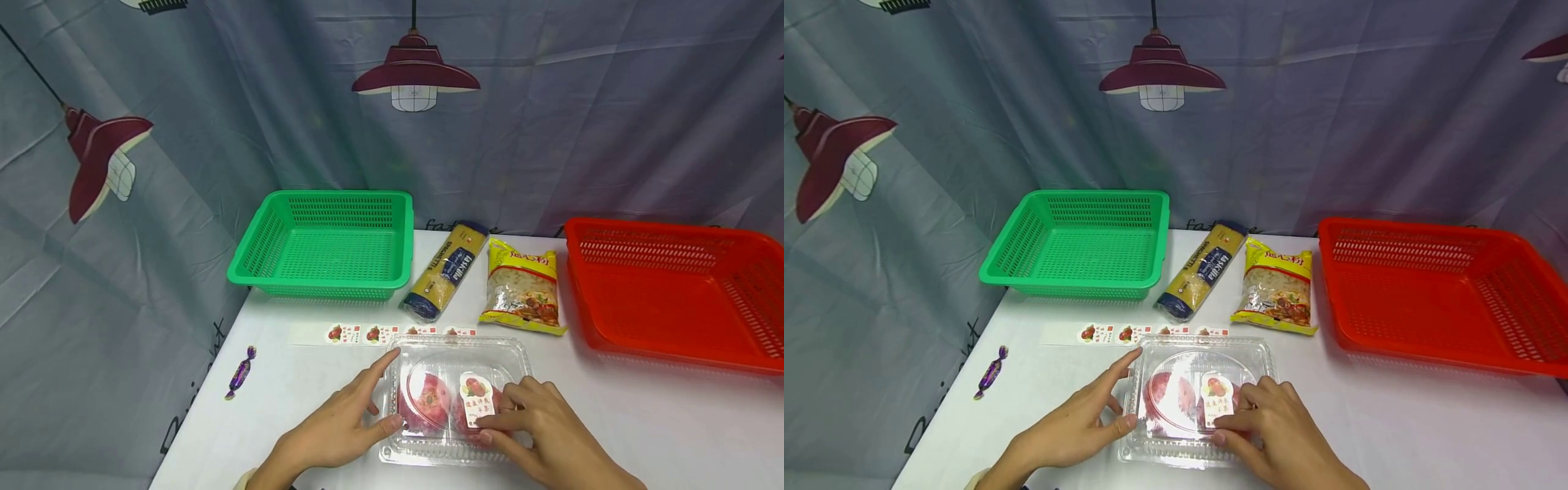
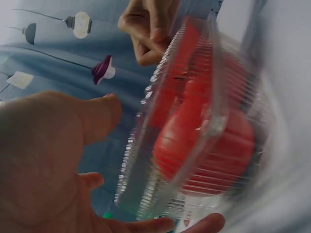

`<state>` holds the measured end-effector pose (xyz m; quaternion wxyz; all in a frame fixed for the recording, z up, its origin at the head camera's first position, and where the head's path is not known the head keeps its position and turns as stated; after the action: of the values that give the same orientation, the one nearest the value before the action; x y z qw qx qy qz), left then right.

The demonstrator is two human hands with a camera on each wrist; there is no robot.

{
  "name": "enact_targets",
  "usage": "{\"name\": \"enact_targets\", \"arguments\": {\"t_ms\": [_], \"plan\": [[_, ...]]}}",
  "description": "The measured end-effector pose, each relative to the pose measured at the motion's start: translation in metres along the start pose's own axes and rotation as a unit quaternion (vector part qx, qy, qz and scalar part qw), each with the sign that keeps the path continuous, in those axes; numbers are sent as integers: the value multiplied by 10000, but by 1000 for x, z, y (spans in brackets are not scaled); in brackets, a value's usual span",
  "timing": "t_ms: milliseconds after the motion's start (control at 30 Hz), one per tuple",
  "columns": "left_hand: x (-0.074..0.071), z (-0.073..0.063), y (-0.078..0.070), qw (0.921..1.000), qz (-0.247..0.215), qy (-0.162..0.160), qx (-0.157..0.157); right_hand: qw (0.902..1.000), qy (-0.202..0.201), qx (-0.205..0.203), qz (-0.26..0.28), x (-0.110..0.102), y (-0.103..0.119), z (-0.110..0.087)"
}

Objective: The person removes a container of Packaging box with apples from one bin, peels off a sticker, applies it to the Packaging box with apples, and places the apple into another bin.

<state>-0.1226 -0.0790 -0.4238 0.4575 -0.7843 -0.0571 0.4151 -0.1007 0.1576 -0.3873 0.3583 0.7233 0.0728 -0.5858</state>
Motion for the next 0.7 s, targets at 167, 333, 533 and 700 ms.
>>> {"name": "enact_targets", "arguments": {"t_ms": [167, 333, 533, 700], "plan": [[6, 2, 1, 9994, -226, 104, 249, 9992, -312, 176, -171, -5, -6, -3], [7, 5, 4, 9975, -572, 5, 416, 9972, -635, 300, -239, -10, -11, 0], [7, 7, 7, 9947, -923, -60, 450, 9967, -488, 592, -258, -10, -17, 8], [9, 9, 9, 9867, -1558, -62, 457, 9972, -412, 504, -366, -8, -16, 14]]}}
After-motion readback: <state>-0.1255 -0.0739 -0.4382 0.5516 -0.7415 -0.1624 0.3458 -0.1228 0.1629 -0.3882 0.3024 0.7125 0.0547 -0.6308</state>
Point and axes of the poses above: each hand's wrist, its own z-axis towards the middle knuckle, its own x-axis out of the palm, y = z × x, the point moved 8 cm from there along z, towards the middle knuckle, and after that the axes turned 13 degrees about y, right-handed, at the moved point
